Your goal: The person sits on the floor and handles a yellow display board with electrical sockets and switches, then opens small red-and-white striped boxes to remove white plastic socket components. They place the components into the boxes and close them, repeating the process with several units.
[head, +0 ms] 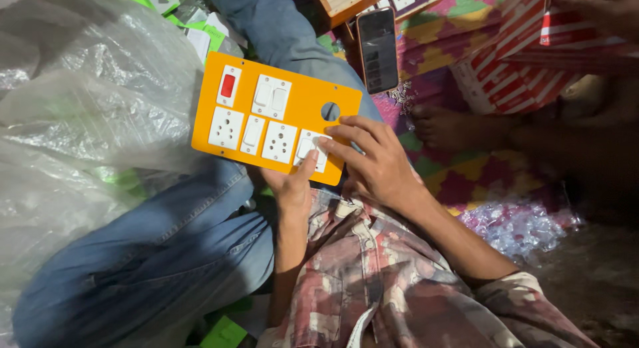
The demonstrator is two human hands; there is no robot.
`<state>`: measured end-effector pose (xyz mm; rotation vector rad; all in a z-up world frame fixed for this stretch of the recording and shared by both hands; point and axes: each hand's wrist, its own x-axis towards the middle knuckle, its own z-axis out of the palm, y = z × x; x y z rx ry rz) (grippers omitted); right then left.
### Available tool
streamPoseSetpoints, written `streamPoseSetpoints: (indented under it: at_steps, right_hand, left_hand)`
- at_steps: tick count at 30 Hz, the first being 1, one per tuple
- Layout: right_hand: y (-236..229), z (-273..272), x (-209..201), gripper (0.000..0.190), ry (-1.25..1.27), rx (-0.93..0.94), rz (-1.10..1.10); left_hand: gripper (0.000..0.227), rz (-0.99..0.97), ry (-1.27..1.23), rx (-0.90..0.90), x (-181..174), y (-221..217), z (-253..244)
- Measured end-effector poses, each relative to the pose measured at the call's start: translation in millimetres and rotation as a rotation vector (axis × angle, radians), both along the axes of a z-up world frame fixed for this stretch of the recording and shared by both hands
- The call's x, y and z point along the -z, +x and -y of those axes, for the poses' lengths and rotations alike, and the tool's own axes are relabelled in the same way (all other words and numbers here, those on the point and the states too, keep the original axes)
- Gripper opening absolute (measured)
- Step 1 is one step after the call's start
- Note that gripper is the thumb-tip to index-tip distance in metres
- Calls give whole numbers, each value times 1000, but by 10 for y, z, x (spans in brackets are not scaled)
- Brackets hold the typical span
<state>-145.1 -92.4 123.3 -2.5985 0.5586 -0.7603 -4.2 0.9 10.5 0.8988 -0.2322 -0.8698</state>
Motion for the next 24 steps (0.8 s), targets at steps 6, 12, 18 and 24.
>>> streamPoseSetpoints:
  at_steps: [6,12,18,24]
  right_hand:
    - [-16,-39,32,68,-54,42,-74]
    - [5,-70,122,79,-37,97,-68]
    - [-2,-35,234,74,-40,113,-4]
    - [-40,-24,292,70,-24,111,54]
  left_hand:
    - [89,27,-7,-15,37,4,20]
    - [93,66,-13,-31,29,11,15]
    - [93,43,-10,-24,-14,-1,15]
    - [91,47,16,8,-26,-10,21]
